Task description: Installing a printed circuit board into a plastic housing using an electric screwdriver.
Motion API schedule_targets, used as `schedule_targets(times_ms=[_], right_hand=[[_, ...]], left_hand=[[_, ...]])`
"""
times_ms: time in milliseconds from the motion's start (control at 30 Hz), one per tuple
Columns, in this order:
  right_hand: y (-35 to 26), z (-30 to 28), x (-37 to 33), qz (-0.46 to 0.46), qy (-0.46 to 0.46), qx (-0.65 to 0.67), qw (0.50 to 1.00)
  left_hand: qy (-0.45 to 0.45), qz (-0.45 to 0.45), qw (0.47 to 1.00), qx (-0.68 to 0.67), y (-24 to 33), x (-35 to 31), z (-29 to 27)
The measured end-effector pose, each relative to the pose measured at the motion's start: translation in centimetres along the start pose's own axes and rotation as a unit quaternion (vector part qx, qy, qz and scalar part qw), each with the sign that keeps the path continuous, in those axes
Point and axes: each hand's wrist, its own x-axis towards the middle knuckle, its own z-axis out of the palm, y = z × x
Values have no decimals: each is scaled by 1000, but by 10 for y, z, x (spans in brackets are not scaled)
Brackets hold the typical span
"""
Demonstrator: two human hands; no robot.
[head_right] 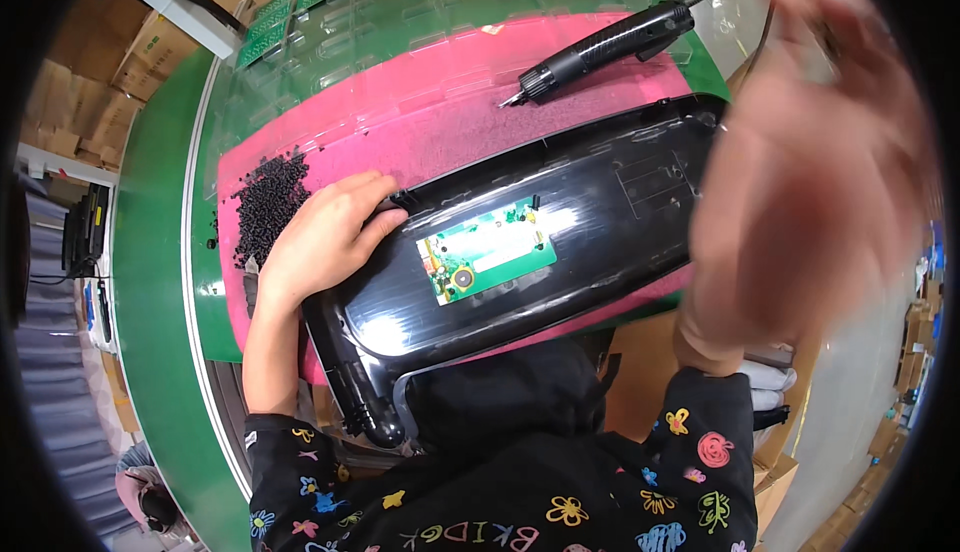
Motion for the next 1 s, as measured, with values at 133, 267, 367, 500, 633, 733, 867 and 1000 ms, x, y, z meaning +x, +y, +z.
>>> schedule_targets(times_ms=[133, 267, 367, 500, 633, 733, 867, 1000], right_hand=[[-35, -88, 19, 14, -44, -23, 999], [-61, -58, 56, -57, -132, -35, 989], [-77, 28, 96, -125, -175, -75, 974], [-88, 12, 91, -206, -224, -96, 948], [-105, 7, 77, -120, -273, -96, 950], [-102, 70, 87, -74, -300, -91, 947], [-124, 91, 93, -23, -345, -141, 928], [-122, 98, 63, 52, -404, -68, 911]], left_hand=[[48, 23, 999, 0, 6, 0, -2], [31, 29, 999, 19, 6, 5, -4], [-12, -23, 998, 55, 12, -21, -10], [22, -2, 1000, 14, 5, -21, 5], [-7, -11, 1000, 15, 17, -17, -7], [15, -17, 1000, 9, 14, -14, -8], [25, -23, 999, 28, 32, 12, -14], [89, -90, 992, 7, 11, -44, -20]])
